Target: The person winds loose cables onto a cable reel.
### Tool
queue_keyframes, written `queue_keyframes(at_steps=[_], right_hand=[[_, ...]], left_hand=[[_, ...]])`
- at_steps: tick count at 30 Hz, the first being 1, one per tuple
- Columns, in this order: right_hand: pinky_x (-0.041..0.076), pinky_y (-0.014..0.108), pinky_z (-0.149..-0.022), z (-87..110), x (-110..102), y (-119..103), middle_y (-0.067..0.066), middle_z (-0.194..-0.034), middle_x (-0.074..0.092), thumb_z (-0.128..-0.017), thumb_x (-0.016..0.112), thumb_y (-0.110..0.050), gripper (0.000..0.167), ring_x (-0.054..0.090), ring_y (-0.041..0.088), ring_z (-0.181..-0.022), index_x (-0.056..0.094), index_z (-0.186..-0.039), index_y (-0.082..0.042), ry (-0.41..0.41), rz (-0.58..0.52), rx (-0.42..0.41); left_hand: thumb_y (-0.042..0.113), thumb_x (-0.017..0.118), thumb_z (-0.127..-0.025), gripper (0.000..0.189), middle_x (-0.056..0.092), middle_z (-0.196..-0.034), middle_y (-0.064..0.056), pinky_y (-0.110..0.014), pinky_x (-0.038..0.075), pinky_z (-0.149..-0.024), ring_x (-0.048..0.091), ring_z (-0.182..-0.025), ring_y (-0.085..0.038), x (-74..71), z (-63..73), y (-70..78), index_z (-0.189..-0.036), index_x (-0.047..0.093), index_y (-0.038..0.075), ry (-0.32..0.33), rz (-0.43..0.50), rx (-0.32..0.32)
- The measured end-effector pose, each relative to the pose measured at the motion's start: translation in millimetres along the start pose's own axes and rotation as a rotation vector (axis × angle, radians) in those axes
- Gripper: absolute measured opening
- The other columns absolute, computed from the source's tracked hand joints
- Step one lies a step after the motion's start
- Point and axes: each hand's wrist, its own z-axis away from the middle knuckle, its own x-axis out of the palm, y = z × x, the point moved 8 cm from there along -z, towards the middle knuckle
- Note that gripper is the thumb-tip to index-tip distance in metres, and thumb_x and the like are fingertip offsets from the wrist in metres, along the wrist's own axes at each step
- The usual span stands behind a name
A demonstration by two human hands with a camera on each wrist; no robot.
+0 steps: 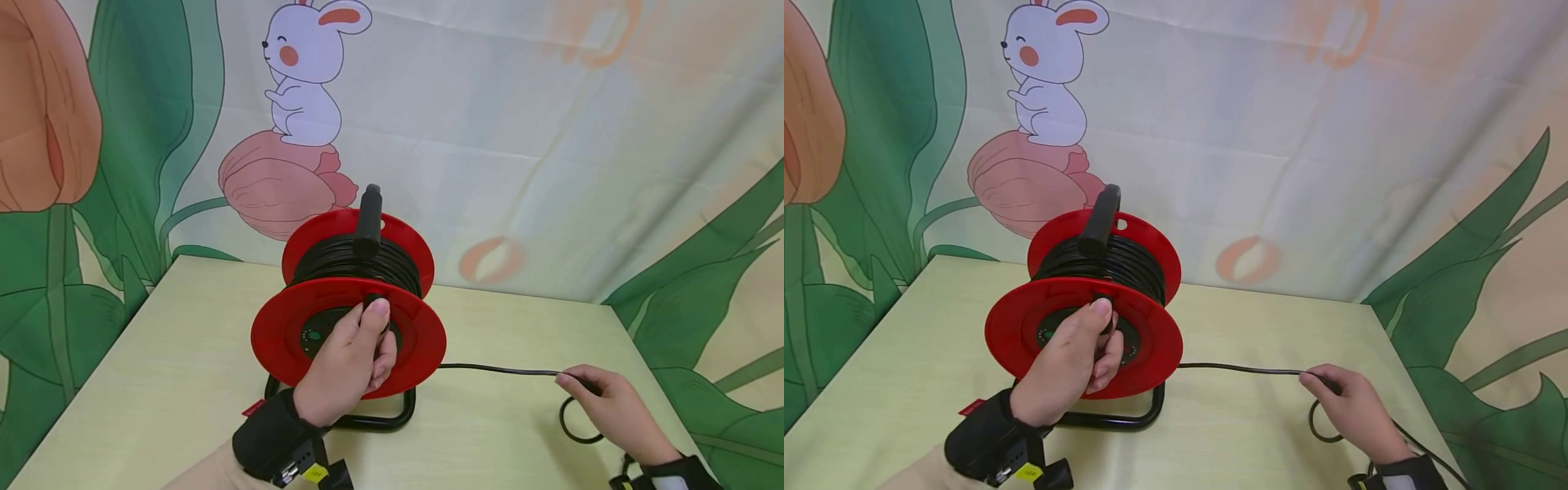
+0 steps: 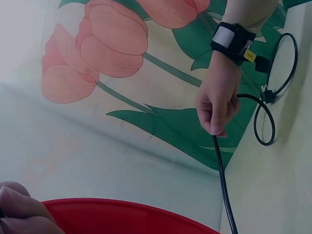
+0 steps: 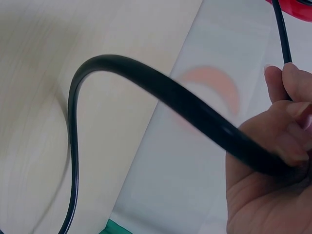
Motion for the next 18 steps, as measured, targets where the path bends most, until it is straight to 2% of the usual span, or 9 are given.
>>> queue_keyframes(at_steps=[4, 14, 18], right_hand=[[0.047, 0.029, -0.068, -1.8, 4, 1, -0.004, -0.09, 0.066, -0.095, 0.059, -0.043, 0.027, 0.06, 0.021, -0.082, 0.07, -0.1, -0.019, -0.005, -0.002, -0.006], [0.043, 0.029, -0.064, -7.3, 15, 3, -0.003, -0.084, 0.063, -0.093, 0.061, -0.046, 0.028, 0.054, 0.016, -0.074, 0.07, -0.097, -0.02, -0.013, -0.016, 0.003], [0.042, 0.028, -0.063, -8.1, 19, 0, -0.002, -0.082, 0.062, -0.091, 0.062, -0.047, 0.028, 0.052, 0.016, -0.074, 0.07, -0.095, -0.02, -0.026, -0.028, 0.018]], left_hand=[[0.026, 0.032, -0.107, 0.044, 0.041, -0.056, -0.014, -0.028, 0.038, -0.046, 0.041, -0.047, -0.023, 5.4, -2.3, -1.0, -0.074, 0.041, -0.001, -0.007, -0.006, 0.019], [0.027, 0.033, -0.107, 0.045, 0.042, -0.056, -0.015, -0.03, 0.039, -0.046, 0.043, -0.047, -0.024, 18.8, -6.3, -12.3, -0.074, 0.042, -0.001, -0.032, 0.001, -0.002], [0.027, 0.034, -0.107, 0.04, 0.043, -0.057, -0.013, -0.029, 0.04, -0.049, 0.044, -0.048, -0.022, 24.4, -6.4, -16.9, -0.078, 0.043, 0.001, -0.039, -0.004, -0.012]])
